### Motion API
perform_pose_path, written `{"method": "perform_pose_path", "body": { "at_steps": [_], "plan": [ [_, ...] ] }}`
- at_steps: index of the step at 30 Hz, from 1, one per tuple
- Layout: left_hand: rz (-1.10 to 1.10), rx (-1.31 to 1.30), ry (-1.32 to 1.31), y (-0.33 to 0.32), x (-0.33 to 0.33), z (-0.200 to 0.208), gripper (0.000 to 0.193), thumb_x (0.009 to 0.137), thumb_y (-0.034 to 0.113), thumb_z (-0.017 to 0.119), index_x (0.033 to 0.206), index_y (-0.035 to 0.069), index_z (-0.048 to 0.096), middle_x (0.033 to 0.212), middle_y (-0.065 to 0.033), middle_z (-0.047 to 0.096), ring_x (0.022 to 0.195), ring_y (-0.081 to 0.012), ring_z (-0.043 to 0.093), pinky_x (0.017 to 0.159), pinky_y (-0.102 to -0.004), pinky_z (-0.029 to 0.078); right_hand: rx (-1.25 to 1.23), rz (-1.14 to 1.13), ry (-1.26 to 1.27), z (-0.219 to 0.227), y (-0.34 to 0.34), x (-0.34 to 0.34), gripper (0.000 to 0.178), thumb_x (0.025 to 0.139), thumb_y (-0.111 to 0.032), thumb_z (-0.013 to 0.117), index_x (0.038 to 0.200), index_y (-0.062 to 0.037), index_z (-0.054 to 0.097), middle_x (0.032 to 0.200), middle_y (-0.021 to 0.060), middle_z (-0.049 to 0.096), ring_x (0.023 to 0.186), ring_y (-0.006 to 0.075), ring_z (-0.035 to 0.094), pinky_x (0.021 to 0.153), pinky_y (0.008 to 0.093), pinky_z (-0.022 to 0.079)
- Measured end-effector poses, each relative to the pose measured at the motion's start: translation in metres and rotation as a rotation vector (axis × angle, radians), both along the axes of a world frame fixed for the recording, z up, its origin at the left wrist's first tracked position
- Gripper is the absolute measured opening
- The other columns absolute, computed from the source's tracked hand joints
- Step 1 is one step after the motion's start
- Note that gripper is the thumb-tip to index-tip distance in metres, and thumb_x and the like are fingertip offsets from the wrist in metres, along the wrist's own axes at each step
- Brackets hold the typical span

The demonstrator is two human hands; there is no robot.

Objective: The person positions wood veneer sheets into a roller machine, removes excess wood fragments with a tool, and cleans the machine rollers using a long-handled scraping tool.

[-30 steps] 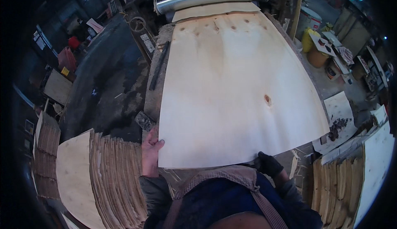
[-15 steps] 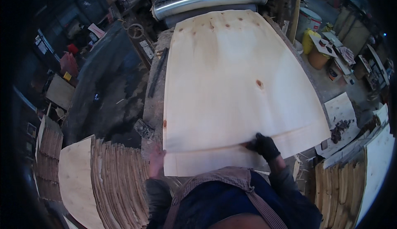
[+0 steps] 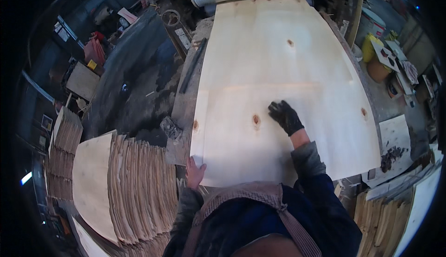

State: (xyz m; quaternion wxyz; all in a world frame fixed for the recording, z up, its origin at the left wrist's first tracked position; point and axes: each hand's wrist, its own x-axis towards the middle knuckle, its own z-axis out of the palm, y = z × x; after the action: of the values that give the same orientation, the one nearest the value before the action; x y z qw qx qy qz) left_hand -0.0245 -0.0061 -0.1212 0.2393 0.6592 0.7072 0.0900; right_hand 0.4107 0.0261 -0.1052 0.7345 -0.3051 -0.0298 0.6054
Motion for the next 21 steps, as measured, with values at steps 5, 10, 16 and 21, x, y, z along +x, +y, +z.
{"method": "perform_pose_path", "body": {
  "at_steps": [5, 10, 16, 21],
  "plan": [
    [-0.047, 0.074, -0.305, 0.015, -0.036, -0.028, 0.067, 0.073, 0.026, 0.064, 0.129, 0.001, 0.035, 0.129, -0.0259, 0.038, 0.117, -0.0385, 0.04, 0.095, -0.0393, 0.036, -0.051, 0.406, -0.089, -0.003, -0.098, -0.054, 0.036, 0.088, -0.016, 0.05, 0.121, -0.0027, 0.043, 0.109, 0.0194, 0.057, 0.101, 0.0365, 0.056, 0.086, 0.0485, 0.046],
    [-0.07, 0.035, -0.212, 0.021, -0.04, 0.039, 0.057, 0.072, 0.018, 0.064, 0.122, 0.002, 0.044, 0.097, -0.0266, 0.059, 0.092, -0.0414, 0.057, 0.08, -0.0428, 0.046, -0.098, 0.565, -0.005, 0.034, -0.195, -0.092, 0.041, 0.089, -0.019, 0.048, 0.125, -0.0007, 0.041, 0.115, 0.0234, 0.053, 0.107, 0.0395, 0.051, 0.092, 0.0504, 0.041],
    [-0.018, -0.036, -0.945, 0.023, -0.024, 0.093, 0.05, 0.074, -0.011, 0.049, 0.123, -0.003, 0.044, 0.105, -0.0114, 0.061, 0.093, -0.0165, 0.058, 0.083, -0.0262, 0.043, -0.237, 0.381, 0.07, -0.036, -0.278, -0.086, 0.033, 0.089, -0.023, 0.049, 0.111, 0.0011, 0.053, 0.101, 0.0158, 0.06, 0.097, 0.0265, 0.057, 0.084, 0.041, 0.047],
    [0.009, -0.015, -1.032, 0.017, -0.015, 0.139, 0.048, 0.075, -0.009, 0.049, 0.123, -0.002, 0.046, 0.102, -0.0128, 0.062, 0.091, -0.0201, 0.06, 0.081, -0.0274, 0.045, -0.425, 0.205, -0.169, -0.037, -0.298, -0.083, 0.028, 0.087, -0.023, 0.052, 0.096, 0.0023, 0.058, 0.084, 0.0111, 0.062, 0.072, 0.021, 0.06, 0.066, 0.0335, 0.051]
  ]
}}
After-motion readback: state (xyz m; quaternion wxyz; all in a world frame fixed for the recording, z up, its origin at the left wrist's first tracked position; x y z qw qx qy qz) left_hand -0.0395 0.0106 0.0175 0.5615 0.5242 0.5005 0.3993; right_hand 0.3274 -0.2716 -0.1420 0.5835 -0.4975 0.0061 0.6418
